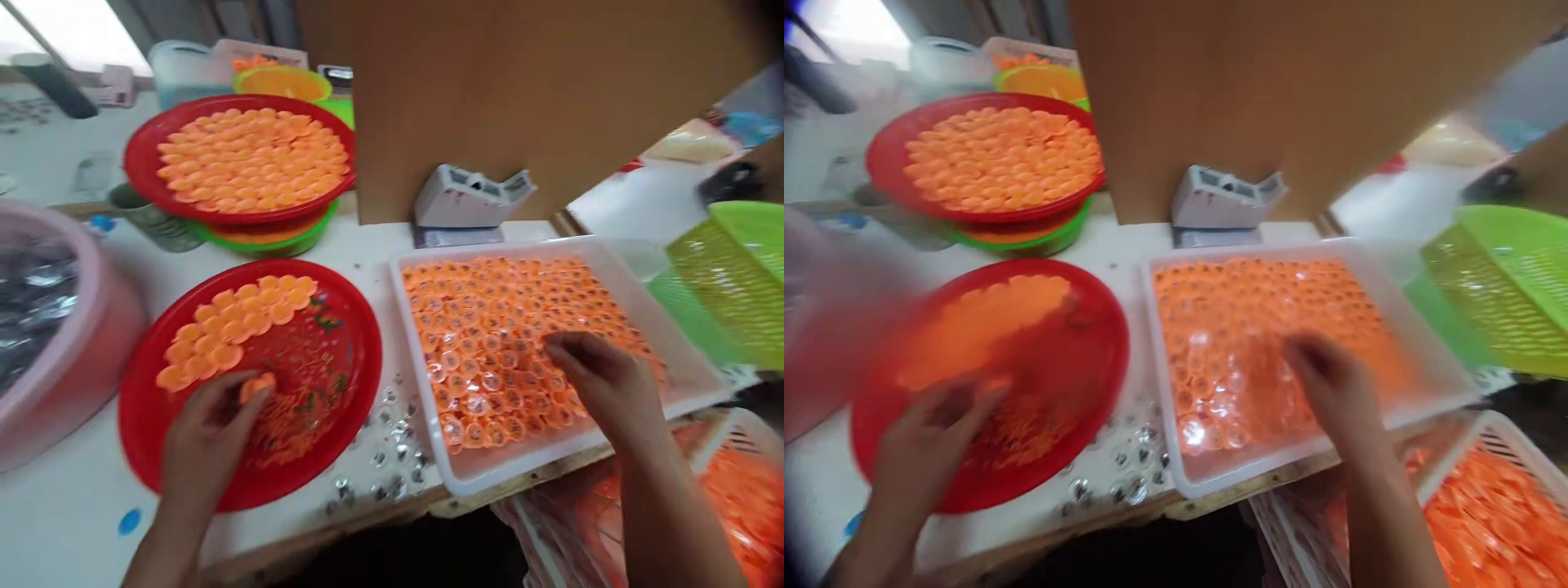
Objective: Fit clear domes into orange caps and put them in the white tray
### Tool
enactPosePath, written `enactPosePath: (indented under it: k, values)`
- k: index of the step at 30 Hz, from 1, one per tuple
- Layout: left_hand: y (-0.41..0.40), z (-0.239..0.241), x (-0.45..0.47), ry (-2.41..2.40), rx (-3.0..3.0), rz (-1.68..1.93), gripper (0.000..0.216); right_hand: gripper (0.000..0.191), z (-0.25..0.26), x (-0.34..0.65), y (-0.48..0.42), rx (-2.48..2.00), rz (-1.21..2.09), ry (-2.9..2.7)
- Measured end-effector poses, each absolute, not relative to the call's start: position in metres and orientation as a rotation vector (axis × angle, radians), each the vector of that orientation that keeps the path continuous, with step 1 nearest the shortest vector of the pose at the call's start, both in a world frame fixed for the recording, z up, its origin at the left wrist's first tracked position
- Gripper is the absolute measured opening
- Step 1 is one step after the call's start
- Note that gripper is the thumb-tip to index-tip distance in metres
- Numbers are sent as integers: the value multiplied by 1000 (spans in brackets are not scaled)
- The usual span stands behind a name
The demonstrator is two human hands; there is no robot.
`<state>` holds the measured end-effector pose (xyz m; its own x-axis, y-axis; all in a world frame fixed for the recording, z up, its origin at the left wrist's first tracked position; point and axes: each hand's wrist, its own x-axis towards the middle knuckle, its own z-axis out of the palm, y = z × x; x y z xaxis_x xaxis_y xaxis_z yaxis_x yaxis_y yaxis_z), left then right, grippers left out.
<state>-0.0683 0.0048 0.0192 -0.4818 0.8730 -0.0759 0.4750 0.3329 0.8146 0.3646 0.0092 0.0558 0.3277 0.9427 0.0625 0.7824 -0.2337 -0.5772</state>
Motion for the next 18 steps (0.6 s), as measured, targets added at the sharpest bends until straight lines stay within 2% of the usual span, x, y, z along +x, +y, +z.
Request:
enactPosePath:
  k: [2, 3, 5, 10, 18]
  values:
    - [4, 27, -58, 2043, 1058, 1010, 35, 13, 59, 303, -14, -1816, 807, -1796]
    - [4, 28, -52, 2005, 1023, 1015, 36, 16, 59, 272, -27, -1633, 1043, -1969]
    - [1, 29, -42, 1900, 1002, 1033, 35, 28, 49, 217, -47, -1412, 1187, -2261]
    - [-18, 27, -39, 1719, 1056, 1048, 23, 32, 0, 166, -66, -1566, 863, -2575]
    - [-31, 20, -44, 1459, 1083, 1071, 22, 35, -20, 174, -66, -1551, 841, -2626]
